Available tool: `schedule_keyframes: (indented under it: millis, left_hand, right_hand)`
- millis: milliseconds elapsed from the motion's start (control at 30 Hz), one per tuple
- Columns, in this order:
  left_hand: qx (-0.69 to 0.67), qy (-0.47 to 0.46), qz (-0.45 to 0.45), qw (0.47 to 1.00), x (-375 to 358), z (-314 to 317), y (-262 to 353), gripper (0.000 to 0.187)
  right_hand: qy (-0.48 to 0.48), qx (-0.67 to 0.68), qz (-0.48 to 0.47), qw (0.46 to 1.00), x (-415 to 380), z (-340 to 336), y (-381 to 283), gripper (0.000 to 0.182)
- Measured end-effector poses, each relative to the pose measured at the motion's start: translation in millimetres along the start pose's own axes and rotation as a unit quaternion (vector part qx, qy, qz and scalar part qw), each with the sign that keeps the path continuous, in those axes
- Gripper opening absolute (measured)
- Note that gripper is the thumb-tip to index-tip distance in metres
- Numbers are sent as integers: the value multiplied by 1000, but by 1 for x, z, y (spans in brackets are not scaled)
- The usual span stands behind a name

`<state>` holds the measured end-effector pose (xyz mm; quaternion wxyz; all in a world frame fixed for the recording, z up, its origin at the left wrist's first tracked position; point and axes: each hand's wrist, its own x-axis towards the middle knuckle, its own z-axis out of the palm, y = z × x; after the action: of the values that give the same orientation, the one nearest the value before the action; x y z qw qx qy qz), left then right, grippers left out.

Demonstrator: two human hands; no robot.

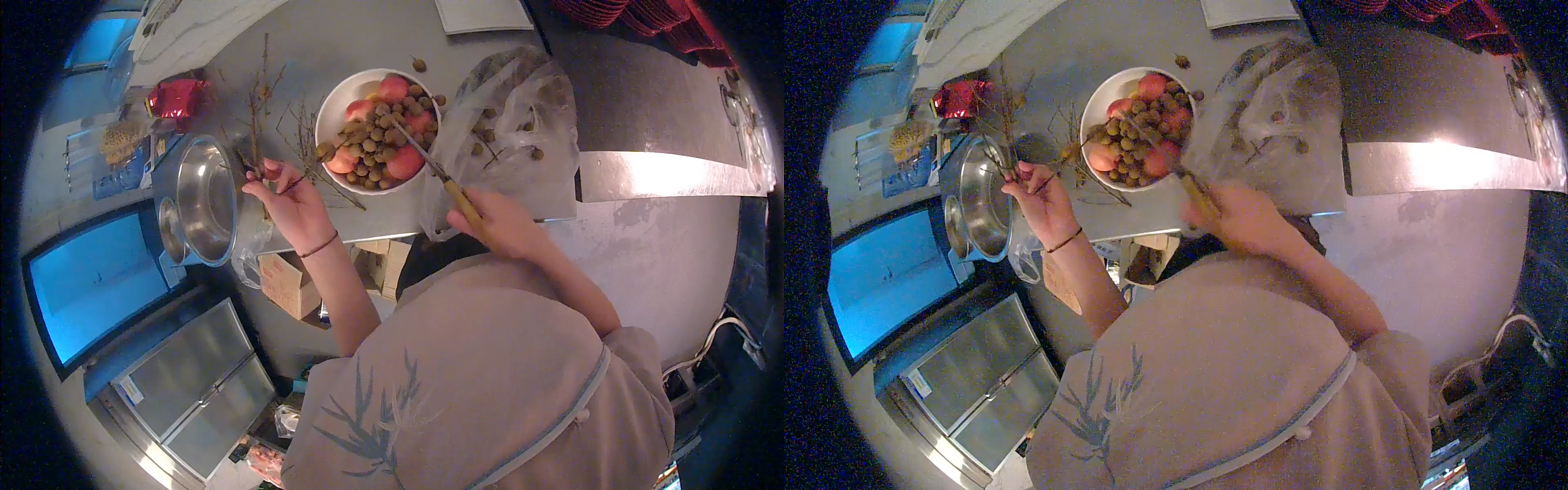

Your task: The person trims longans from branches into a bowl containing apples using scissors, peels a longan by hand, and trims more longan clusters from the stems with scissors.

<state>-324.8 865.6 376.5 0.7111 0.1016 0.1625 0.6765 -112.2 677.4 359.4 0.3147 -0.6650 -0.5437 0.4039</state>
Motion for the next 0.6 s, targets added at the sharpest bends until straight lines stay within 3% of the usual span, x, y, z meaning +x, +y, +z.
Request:
schedule_keyframes:
  millis: [167, 267, 600]
  left_hand:
    - [-10, 52, 0, 999, -5, 5, -2, 26]
    - [-16, 35, -3, 999, -8, 5, -4, 25]
    - [-12, 25, -6, 1000, -4, -7, -4, 23]
  right_hand:
    - [-37, -49, 48, 997, -5, -3, -12, 49]
    - [-78, -28, 94, 992, -4, -10, -22, 68]
    - [-29, -78, 87, 993, -5, -1, -16, 58]
